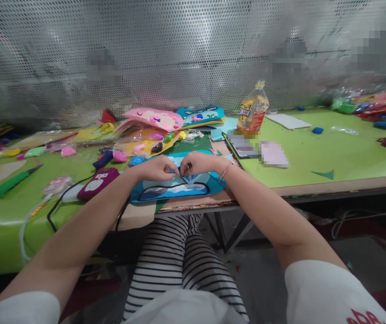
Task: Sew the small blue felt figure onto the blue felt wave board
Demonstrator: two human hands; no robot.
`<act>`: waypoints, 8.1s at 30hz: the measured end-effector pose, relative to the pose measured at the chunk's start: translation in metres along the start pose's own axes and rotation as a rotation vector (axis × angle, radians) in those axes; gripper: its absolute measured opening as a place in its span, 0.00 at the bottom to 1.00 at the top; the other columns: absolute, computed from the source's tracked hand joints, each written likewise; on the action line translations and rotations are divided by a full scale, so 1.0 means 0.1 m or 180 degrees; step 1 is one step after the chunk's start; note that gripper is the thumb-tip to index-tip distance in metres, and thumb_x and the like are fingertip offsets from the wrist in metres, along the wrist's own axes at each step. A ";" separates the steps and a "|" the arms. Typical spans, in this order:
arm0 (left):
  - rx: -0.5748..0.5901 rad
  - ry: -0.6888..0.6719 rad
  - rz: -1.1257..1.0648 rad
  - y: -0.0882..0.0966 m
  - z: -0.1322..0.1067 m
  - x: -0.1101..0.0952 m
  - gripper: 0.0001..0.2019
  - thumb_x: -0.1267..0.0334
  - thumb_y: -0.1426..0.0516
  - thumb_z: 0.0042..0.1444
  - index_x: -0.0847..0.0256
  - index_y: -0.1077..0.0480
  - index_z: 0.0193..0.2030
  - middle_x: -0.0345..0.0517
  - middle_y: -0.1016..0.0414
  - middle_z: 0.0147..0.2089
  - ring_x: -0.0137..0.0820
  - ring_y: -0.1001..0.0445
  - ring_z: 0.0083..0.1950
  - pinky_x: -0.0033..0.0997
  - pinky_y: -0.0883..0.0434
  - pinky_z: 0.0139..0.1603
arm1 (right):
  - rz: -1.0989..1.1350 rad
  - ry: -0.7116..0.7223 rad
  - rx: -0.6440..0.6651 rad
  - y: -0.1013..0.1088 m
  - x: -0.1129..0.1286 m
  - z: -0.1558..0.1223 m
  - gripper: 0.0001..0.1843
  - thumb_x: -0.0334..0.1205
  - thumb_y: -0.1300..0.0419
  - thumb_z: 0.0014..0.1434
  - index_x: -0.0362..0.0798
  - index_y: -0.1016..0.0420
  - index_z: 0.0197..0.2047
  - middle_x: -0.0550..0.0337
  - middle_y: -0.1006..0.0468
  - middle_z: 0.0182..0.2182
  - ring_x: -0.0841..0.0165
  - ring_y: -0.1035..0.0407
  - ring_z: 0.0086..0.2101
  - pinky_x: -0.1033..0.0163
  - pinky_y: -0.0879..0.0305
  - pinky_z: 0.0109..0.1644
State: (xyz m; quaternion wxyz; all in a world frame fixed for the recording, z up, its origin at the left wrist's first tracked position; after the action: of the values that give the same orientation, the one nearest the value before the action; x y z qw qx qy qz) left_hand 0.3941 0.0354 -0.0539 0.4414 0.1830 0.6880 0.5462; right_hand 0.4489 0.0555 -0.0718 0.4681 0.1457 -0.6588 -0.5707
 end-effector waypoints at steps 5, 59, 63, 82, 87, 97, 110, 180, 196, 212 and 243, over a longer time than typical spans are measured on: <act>0.0075 0.0018 0.0062 -0.04 0.01 0.00 0.14 0.71 0.49 0.43 0.66 0.22 0.32 0.33 0.44 0.14 0.19 0.51 0.19 0.20 0.48 0.22 | -0.0084 -0.0047 -0.0018 0.02 0.03 -0.02 0.13 0.28 0.42 0.48 0.46 0.21 0.37 0.60 0.19 0.33 0.72 0.29 0.31 0.71 0.38 0.34; -0.0168 -0.0191 0.0238 0.00 0.02 -0.04 0.15 0.70 0.49 0.46 0.65 0.22 0.34 0.36 0.37 0.16 0.20 0.47 0.20 0.20 0.47 0.23 | -0.0242 -0.0079 0.0039 0.00 0.03 -0.01 0.07 0.32 0.40 0.51 0.46 0.21 0.35 0.59 0.20 0.33 0.71 0.29 0.32 0.68 0.38 0.36; -0.0186 -0.0140 0.0170 0.00 0.02 -0.01 0.15 0.69 0.48 0.46 0.65 0.22 0.35 0.36 0.37 0.16 0.20 0.47 0.20 0.21 0.47 0.23 | -0.0260 -0.0182 0.0022 0.00 0.01 -0.01 0.06 0.34 0.40 0.52 0.45 0.22 0.35 0.59 0.21 0.32 0.72 0.30 0.31 0.69 0.39 0.34; -0.0168 -0.0186 0.0326 0.00 0.01 -0.06 0.14 0.71 0.48 0.47 0.65 0.22 0.36 0.36 0.34 0.18 0.20 0.43 0.21 0.20 0.45 0.25 | -0.0313 -0.0147 0.0036 0.01 0.03 -0.01 0.13 0.27 0.44 0.49 0.46 0.21 0.36 0.58 0.20 0.34 0.70 0.29 0.32 0.68 0.38 0.36; -0.0174 -0.0175 0.0293 -0.01 0.02 -0.05 0.15 0.71 0.48 0.47 0.63 0.22 0.37 0.36 0.32 0.19 0.21 0.42 0.22 0.19 0.44 0.26 | -0.0306 -0.0074 0.0019 0.01 0.02 -0.02 0.13 0.27 0.45 0.48 0.47 0.22 0.35 0.59 0.20 0.33 0.70 0.30 0.32 0.68 0.39 0.36; -0.0221 -0.0135 0.0365 0.01 0.00 -0.06 0.16 0.71 0.47 0.47 0.61 0.22 0.39 0.37 0.30 0.19 0.22 0.39 0.22 0.20 0.41 0.28 | -0.0456 -0.0014 -0.0192 0.10 0.04 -0.03 0.15 0.26 0.46 0.48 0.46 0.21 0.34 0.58 0.20 0.34 0.70 0.29 0.33 0.68 0.38 0.37; -0.0010 -0.0151 0.0890 -0.06 0.01 -0.03 0.16 0.67 0.47 0.48 0.59 0.22 0.41 0.41 0.25 0.25 0.23 0.40 0.21 0.23 0.44 0.26 | -0.0445 -0.0034 -0.0110 0.06 0.03 -0.04 0.14 0.28 0.46 0.50 0.46 0.21 0.35 0.57 0.20 0.34 0.69 0.30 0.32 0.68 0.39 0.36; -0.0317 0.0026 0.1206 0.22 -0.06 -0.08 0.14 0.65 0.51 0.51 0.64 0.27 0.23 0.45 0.30 0.21 0.24 0.40 0.22 0.26 0.51 0.24 | -0.1686 0.0793 0.0588 -0.11 0.39 -0.26 0.20 0.30 0.49 0.54 0.46 0.28 0.50 0.54 0.25 0.31 0.69 0.35 0.27 0.64 0.51 0.26; 0.0033 0.0492 0.1865 -0.45 -0.21 -0.47 0.36 0.47 0.62 0.60 0.83 0.39 0.58 0.62 0.27 0.26 0.47 0.25 0.29 0.43 0.33 0.29 | -0.1820 0.1131 0.0384 -0.19 0.40 -0.34 0.08 0.31 0.48 0.54 0.43 0.28 0.31 0.55 0.29 0.26 0.68 0.37 0.26 0.61 0.44 0.32; -0.0108 0.0506 0.1645 -0.37 -0.26 -0.27 0.37 0.42 0.65 0.60 0.74 0.37 0.57 0.56 0.27 0.25 0.45 0.26 0.27 0.37 0.35 0.25 | -0.1339 0.0844 -0.0089 0.12 0.23 -0.36 0.17 0.28 0.52 0.56 0.44 0.26 0.45 0.56 0.30 0.26 0.69 0.36 0.29 0.65 0.44 0.31; -0.0168 0.0482 0.1889 -0.42 -0.27 -0.31 0.36 0.44 0.61 0.60 0.75 0.40 0.61 0.56 0.25 0.25 0.47 0.25 0.28 0.42 0.32 0.26 | -0.0969 0.0547 -0.0174 0.25 0.14 -0.37 0.18 0.27 0.52 0.56 0.43 0.24 0.45 0.56 0.27 0.28 0.71 0.35 0.29 0.67 0.41 0.33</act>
State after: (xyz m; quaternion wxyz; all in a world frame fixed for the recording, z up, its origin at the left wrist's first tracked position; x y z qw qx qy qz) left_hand 0.3993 -0.0173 -0.0796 0.2147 0.3232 0.6210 0.6810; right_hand 0.4791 0.0309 -0.0467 0.4346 0.2792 -0.5709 -0.6381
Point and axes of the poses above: each hand's wrist, its own z-axis towards the middle knuckle, its own y-axis out of the back of the hand, x = y × z, the point moved 9 cm from there along z, towards the middle knuckle
